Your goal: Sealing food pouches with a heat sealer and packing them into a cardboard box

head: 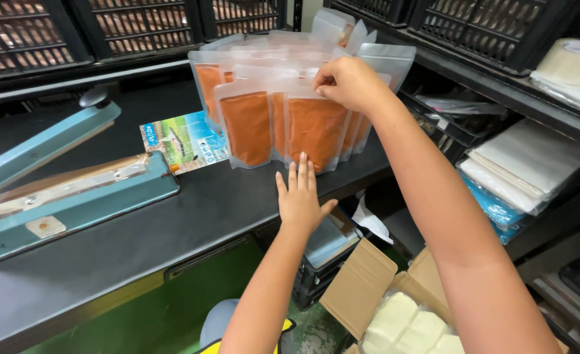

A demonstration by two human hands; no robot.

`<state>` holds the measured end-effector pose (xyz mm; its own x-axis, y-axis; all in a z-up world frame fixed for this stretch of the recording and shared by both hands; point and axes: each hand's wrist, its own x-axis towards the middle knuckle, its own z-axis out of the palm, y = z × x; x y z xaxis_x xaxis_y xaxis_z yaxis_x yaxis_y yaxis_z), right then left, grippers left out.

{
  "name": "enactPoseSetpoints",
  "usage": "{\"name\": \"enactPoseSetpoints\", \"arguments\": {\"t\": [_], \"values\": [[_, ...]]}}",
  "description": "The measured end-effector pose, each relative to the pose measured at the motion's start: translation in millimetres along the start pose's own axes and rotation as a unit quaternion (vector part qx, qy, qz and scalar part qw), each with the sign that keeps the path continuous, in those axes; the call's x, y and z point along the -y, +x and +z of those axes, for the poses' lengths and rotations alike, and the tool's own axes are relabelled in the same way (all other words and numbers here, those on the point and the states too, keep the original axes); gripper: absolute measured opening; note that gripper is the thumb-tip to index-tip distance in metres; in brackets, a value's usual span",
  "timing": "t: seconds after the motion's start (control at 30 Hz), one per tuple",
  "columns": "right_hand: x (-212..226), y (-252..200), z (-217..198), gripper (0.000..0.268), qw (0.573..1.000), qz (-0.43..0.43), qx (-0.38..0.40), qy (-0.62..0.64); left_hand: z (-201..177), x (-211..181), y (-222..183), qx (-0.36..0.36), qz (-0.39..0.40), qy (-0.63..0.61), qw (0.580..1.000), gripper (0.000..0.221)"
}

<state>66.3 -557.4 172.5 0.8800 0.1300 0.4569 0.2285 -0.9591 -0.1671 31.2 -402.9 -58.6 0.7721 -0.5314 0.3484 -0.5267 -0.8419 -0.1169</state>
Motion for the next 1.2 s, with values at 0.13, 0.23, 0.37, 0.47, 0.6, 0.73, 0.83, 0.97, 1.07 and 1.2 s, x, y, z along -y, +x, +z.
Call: {"name": "enactPoseSetpoints", "arguments": {"t": [0.13,0.23,0.37,0.47,0.6,0.73,0.83,0.97,1.07,1.2], "values": [[2.5,-6.4,-6.0,0.01,0.997,0.058,0.019,0.042,-6.8,4.7,-4.3,0.03,0.019,-0.054,0.998,0.109],[5.5,-6.4,-9.9,0.009,0.998,0.05,0.024,0.023,-7.4,7.9,-7.2,0.007,0.026,-0.08,0.996,0.105],[4.5,-3.4,-10.0,0.013,1.0,0.024,0.013,-0.004,2.6,7.3,-12.7,-0.032,0.031,-0.139,0.989,0.1],[-2.8,1.9,-4.7,0.026,0.996,-0.07,-0.047,-0.032,1.5,12.6,-25.6,-0.064,0.036,-0.165,0.983,0.098],[40.6,-6.2,-6.3,0.031,0.986,-0.12,-0.111,-0.029,-17.0,40.4,-58.6,-0.06,0.032,-0.228,0.971,0.092],[89.2,-21.0,17.6,0.043,0.962,-0.203,-0.182,0.019,-21.3,84.5,-103.5,-0.096,0.019,-0.24,0.966,0.085],[131.4,-36.0,48.0,0.049,0.964,-0.198,-0.158,0.084,-21.1,124.8,-138.2,-0.147,-0.009,-0.213,0.966,0.081],[166.7,-36.2,104.7,0.06,0.963,-0.147,-0.149,0.172,-60.6,177.1,-183.4,-0.204,-0.064,-0.241,0.947,0.07],[208.1,-41.4,133.9,0.058,0.95,-0.144,-0.146,0.234,-69.7,214.5,-208.8,-0.264,-0.105,-0.207,0.936,0.065],[275.2,-51.7,146.4,0.052,0.933,-0.132,-0.12,0.313,-88.6,260.1,-248.2,-0.307,-0.156,-0.197,0.918,0.057]]}}
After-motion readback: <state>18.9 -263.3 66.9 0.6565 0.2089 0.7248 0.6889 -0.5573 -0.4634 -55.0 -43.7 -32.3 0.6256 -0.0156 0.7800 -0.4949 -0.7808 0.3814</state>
